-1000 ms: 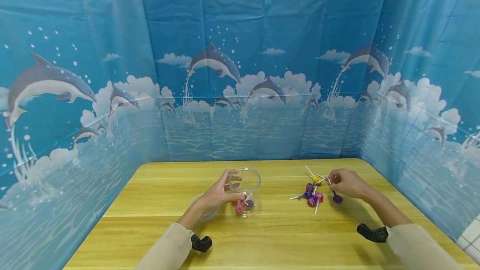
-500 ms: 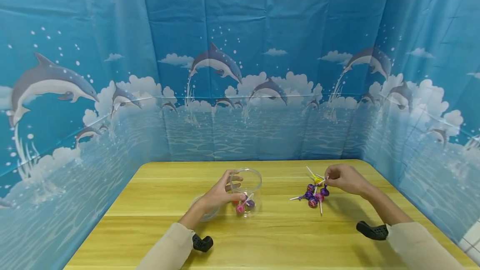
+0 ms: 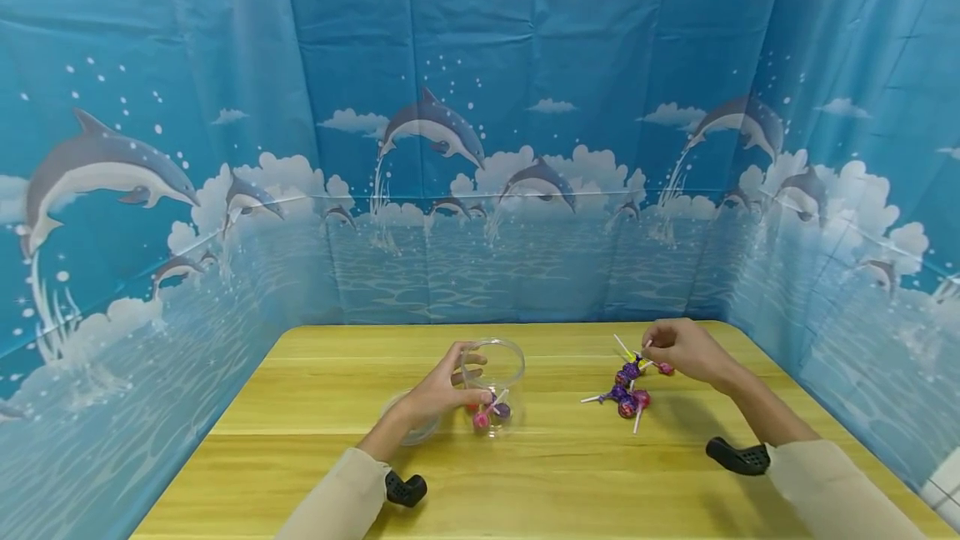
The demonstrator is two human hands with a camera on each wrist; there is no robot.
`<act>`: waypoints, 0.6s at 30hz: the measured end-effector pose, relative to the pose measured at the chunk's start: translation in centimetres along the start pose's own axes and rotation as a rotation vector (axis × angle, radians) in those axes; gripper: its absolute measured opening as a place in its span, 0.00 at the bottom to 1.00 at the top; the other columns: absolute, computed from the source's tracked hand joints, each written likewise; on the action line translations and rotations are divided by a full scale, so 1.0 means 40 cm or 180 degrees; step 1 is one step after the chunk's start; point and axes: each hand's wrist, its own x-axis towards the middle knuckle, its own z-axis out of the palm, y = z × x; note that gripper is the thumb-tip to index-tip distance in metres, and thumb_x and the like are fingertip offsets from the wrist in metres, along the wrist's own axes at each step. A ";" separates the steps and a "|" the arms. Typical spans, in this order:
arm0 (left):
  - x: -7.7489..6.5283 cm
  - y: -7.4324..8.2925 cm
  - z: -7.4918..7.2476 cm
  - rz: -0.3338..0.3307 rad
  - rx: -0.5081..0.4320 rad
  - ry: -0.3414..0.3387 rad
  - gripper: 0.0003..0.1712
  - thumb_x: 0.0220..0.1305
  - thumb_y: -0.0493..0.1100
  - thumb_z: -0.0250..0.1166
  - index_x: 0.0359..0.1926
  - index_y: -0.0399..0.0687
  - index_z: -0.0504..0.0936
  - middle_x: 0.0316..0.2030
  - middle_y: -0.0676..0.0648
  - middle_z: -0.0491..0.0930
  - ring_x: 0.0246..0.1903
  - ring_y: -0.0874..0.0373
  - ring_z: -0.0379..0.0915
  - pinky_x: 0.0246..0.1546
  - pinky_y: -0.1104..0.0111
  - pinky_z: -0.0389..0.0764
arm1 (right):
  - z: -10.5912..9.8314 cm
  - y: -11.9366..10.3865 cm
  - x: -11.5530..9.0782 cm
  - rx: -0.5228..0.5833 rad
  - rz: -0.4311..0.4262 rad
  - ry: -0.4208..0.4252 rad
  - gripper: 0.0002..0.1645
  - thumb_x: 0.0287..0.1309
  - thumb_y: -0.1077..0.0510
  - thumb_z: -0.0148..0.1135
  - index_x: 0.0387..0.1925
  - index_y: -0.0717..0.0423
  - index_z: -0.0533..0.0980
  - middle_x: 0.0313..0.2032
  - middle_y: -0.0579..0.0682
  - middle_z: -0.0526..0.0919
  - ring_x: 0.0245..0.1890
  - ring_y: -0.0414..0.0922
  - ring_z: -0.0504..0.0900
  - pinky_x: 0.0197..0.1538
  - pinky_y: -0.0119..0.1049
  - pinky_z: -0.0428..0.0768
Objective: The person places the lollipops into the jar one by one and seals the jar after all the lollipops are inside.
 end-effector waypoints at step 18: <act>-0.003 0.006 0.005 -0.0033 0.0067 0.0029 0.43 0.70 0.51 0.70 0.77 0.59 0.56 0.72 0.39 0.62 0.72 0.35 0.58 0.65 0.44 0.69 | 0.070 -0.086 0.071 0.0516 -0.0059 0.0159 0.10 0.70 0.56 0.68 0.42 0.60 0.80 0.38 0.51 0.87 0.42 0.49 0.84 0.47 0.49 0.80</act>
